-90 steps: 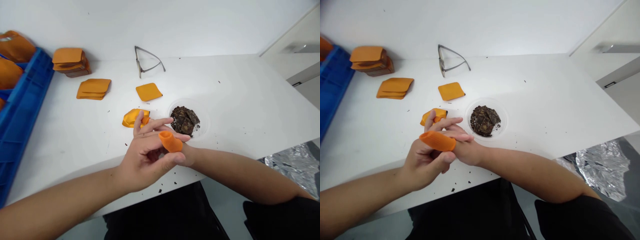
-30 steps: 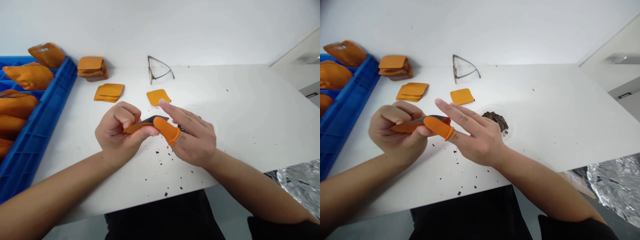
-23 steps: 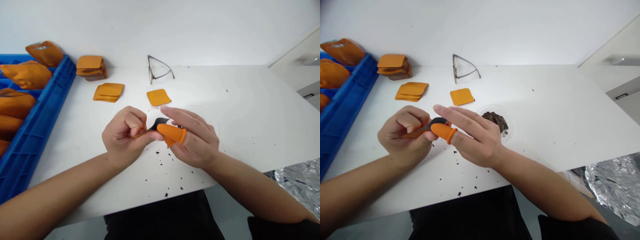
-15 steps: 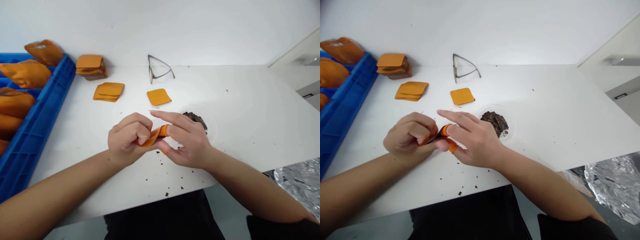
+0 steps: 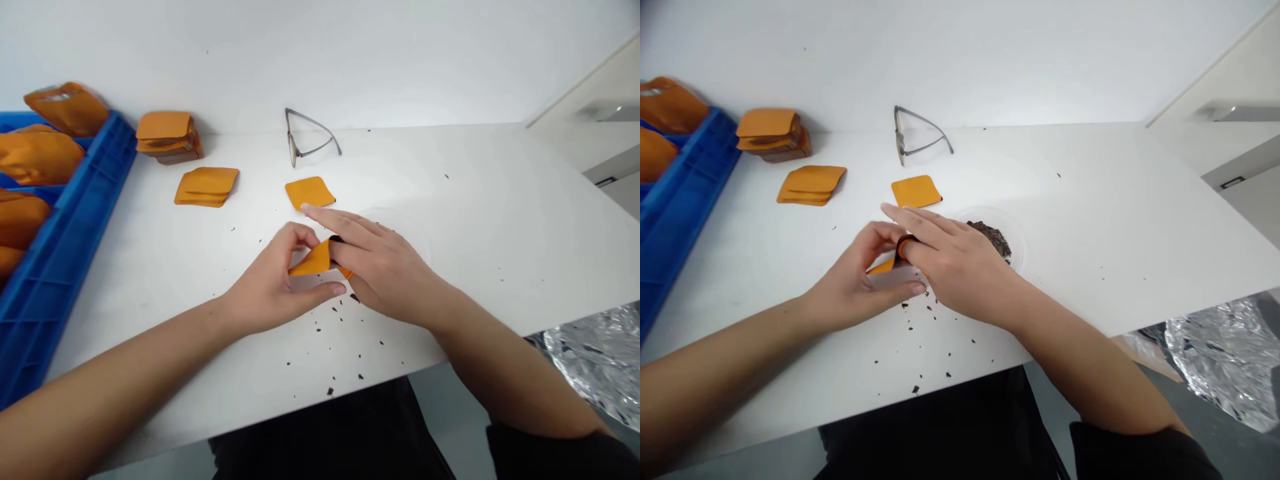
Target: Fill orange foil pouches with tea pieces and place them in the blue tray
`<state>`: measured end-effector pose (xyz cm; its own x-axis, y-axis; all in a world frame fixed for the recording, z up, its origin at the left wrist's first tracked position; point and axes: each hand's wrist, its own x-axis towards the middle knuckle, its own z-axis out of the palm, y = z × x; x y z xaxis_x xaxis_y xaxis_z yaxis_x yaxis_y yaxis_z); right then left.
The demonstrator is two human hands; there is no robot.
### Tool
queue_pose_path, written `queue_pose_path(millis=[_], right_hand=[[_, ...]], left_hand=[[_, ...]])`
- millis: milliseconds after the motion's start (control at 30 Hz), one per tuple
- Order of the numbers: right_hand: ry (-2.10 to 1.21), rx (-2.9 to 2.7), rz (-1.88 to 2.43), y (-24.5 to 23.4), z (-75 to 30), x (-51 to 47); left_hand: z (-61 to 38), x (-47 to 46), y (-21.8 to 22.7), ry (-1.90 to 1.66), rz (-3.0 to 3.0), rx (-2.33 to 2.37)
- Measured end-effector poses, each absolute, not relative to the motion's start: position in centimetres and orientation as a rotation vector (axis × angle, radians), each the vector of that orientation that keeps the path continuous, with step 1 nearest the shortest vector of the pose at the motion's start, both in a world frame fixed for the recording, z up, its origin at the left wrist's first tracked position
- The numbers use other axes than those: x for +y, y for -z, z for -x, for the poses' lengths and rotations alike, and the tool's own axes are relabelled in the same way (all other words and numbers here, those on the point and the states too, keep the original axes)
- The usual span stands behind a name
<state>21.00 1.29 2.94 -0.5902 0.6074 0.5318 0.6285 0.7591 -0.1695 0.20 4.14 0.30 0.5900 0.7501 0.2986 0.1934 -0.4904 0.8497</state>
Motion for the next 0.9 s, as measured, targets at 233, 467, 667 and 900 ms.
queue_pose_path(millis=[233, 467, 667, 900], right_hand=[[-0.114, -2.553, 0.93, -3.8, -21.4, 0.6], [-0.446, -2.633, 1.032, -4.8, -21.3, -0.1], [-0.363, -2.625, 1.082, -3.9, -19.8, -0.4], [-0.225, -2.563, 1.028, -2.3, -19.3, -0.1]], left_hand=[[0.2, 4.4, -1.7, -0.389, -1.695, 0.592], [0.0, 4.2, 0.1, -0.466, -1.661, 0.526], [-0.1, 4.2, 0.7, -0.671, -1.984, 0.504], [-0.9, 3.8, 0.5, -0.867, -2.505, 0.683]])
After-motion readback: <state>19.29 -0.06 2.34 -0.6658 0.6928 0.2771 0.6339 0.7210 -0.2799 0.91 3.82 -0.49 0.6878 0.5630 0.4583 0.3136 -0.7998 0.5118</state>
